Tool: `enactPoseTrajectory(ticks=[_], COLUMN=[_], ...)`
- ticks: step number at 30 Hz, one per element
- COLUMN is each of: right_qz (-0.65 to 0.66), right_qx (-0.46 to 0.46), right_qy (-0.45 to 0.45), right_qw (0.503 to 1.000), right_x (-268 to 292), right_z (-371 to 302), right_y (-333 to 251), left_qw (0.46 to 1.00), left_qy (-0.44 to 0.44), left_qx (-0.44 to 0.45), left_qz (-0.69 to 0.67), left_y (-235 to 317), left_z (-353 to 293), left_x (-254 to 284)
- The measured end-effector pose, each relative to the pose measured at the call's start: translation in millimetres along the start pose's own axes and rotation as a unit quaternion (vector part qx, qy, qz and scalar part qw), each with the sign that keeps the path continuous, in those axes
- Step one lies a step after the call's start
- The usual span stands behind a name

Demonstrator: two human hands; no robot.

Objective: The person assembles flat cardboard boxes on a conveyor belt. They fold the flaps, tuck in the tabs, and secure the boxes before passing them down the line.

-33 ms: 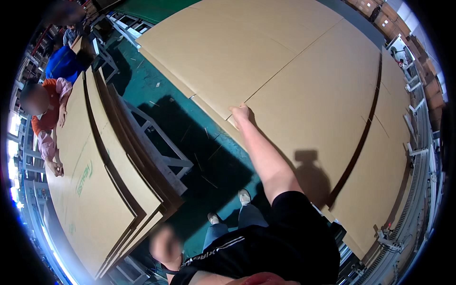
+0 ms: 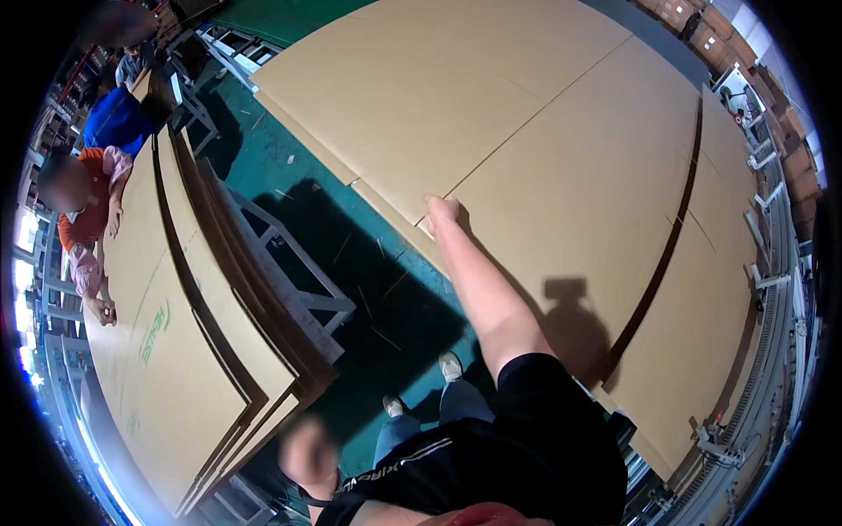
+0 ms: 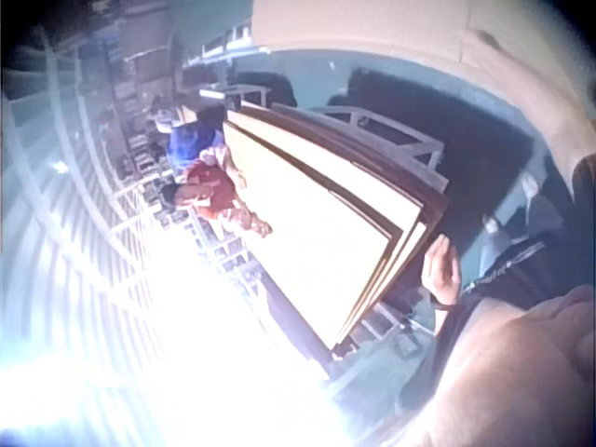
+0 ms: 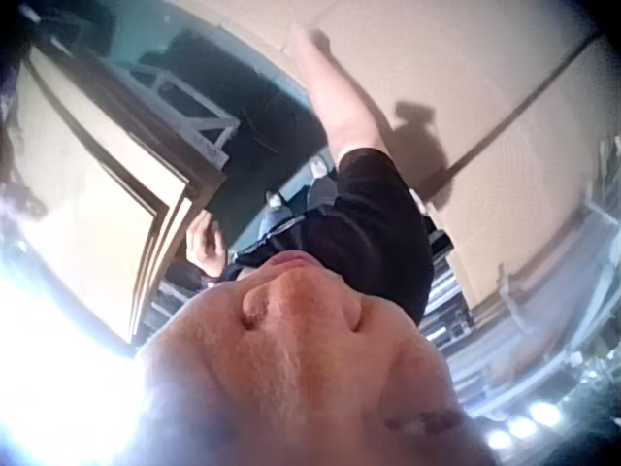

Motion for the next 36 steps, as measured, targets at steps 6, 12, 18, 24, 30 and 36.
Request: enactPoseTrajectory(ticks=[6,12,18,24,30,36], right_qz=[0.195,0.008,0.047,0.193,0.304,0.263], right_qx=[-0.044,0.244,0.256,0.223,0.111,0.070], right_qy=[0.020,-0.092,-0.082,-0.089,-0.161,-0.314], right_qw=[0.980,0.965,0.962,0.952,0.932,0.910], right_x=[-26,32,167,225,253,247], right_z=[-12,-20,-28,-169,-325,-481], right_y=[-76,-248,-383,-436,-428,-404], left_qw=[0.999,0.986,0.864,0.864,0.834,0.681], left_qy=[-0.037,-0.143,-0.358,-0.495,-0.442,-0.074], left_qx=[0.039,0.085,0.253,-0.057,-0.128,-0.039], left_qz=[-0.010,0.019,0.249,0.076,-0.306,-0.728], left_y=[7,-62,-46,72,151,195], left_z=[-5,-54,-50,-14,70,224], left_x=[-37,-76,-131,-120,-105,-88])
Point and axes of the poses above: each hand's wrist, its own z-axis towards the middle knuckle, its own x-axis out of the back of the hand, y = z × x, the point moved 7 cm from there along z, towards the middle knuckle, and after that the axes turned 11 degrees about x, right-handed, at the moved point
